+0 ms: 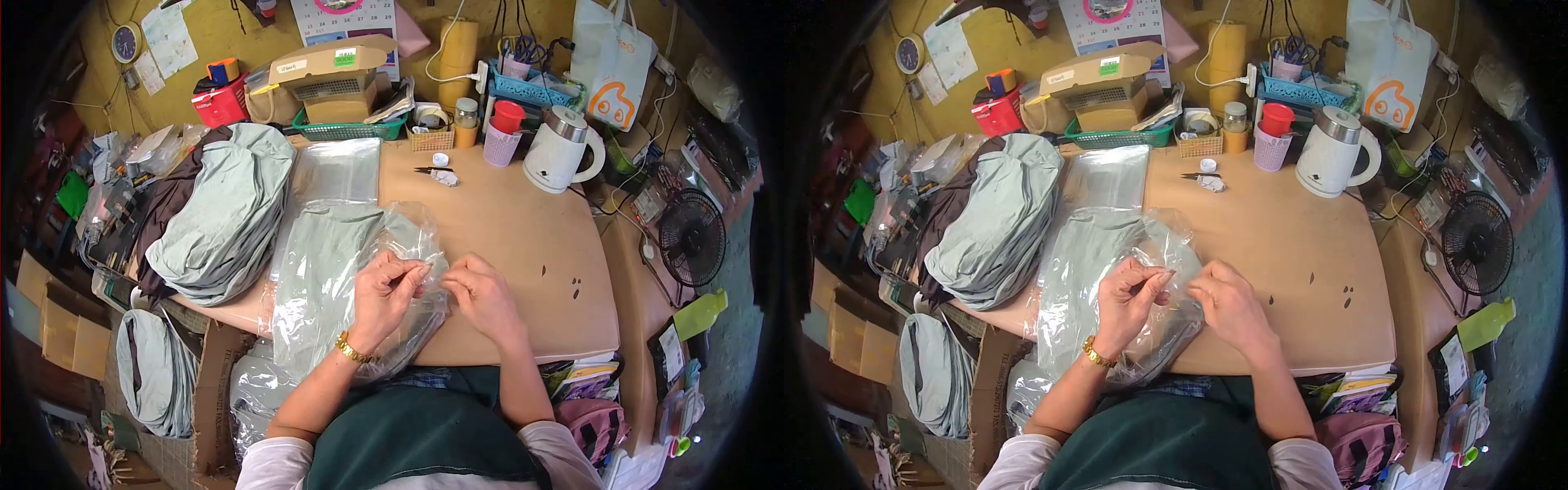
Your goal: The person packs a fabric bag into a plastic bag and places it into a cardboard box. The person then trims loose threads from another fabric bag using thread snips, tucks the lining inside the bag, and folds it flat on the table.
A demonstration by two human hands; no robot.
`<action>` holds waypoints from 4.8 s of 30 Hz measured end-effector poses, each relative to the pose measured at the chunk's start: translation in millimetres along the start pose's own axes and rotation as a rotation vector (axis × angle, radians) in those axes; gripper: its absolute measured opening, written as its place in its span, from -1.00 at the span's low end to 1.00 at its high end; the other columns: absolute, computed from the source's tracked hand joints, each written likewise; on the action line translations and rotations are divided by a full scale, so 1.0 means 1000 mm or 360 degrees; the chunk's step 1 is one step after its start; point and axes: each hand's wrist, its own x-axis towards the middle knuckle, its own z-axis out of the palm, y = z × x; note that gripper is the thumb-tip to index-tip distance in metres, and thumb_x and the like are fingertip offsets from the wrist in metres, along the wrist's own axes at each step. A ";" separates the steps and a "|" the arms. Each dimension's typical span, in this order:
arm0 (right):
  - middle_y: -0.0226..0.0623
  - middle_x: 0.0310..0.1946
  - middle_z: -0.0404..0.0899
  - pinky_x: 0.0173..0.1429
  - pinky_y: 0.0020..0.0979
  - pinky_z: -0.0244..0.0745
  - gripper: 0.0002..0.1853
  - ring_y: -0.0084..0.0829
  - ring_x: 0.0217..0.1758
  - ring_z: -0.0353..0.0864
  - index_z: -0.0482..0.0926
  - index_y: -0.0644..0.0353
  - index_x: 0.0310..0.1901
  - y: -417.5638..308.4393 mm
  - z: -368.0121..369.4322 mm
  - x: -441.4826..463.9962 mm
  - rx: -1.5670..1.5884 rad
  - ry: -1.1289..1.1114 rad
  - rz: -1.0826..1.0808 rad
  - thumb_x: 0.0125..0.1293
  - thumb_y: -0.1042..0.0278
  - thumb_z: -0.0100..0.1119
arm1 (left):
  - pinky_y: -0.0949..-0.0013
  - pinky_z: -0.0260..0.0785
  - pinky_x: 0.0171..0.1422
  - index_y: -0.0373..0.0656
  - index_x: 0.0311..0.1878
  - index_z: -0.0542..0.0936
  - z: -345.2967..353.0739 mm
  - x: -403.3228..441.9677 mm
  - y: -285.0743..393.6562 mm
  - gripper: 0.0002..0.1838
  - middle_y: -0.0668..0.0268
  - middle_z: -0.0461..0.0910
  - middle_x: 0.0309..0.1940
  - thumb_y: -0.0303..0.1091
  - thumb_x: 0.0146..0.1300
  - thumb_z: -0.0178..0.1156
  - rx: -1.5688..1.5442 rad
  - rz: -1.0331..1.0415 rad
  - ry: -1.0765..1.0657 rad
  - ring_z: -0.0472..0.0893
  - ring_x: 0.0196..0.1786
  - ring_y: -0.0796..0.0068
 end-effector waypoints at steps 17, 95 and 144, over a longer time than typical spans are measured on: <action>-0.38 -0.42 0.57 -0.39 -0.62 0.39 -0.88 -0.65 -0.43 0.51 0.65 0.36 -0.20 -0.003 0.022 -0.005 0.0960 0.0448 0.0359 0.22 0.67 0.30 | 0.44 0.42 -0.37 -0.31 -0.21 0.69 0.003 -0.008 0.022 -0.82 0.23 0.48 -0.45 -0.58 0.07 0.30 0.0542 0.0436 -0.0231 0.55 -0.44 0.45; -0.21 -0.33 0.57 -0.24 -0.33 0.51 -0.82 -0.26 -0.31 0.62 0.67 0.30 -0.16 -0.032 -0.016 -0.007 0.0114 0.0220 -0.0038 0.17 0.58 0.32 | 0.40 0.38 -0.35 -0.28 -0.22 0.68 0.008 -0.008 0.028 -0.77 0.26 0.43 -0.48 -0.53 -0.01 0.35 0.0441 0.0548 -0.0236 0.49 -0.45 0.41; -0.63 -0.53 0.45 -0.40 -0.65 0.16 -0.65 -0.77 -0.49 0.28 0.54 0.08 -0.43 0.013 0.005 -0.006 0.1629 -0.0219 0.0713 0.47 0.07 0.11 | 0.45 0.46 -0.27 -0.06 -0.18 0.75 0.007 0.003 0.006 -0.73 0.34 0.59 -0.33 -0.49 0.00 0.48 0.0497 0.1043 -0.0261 0.59 -0.35 0.48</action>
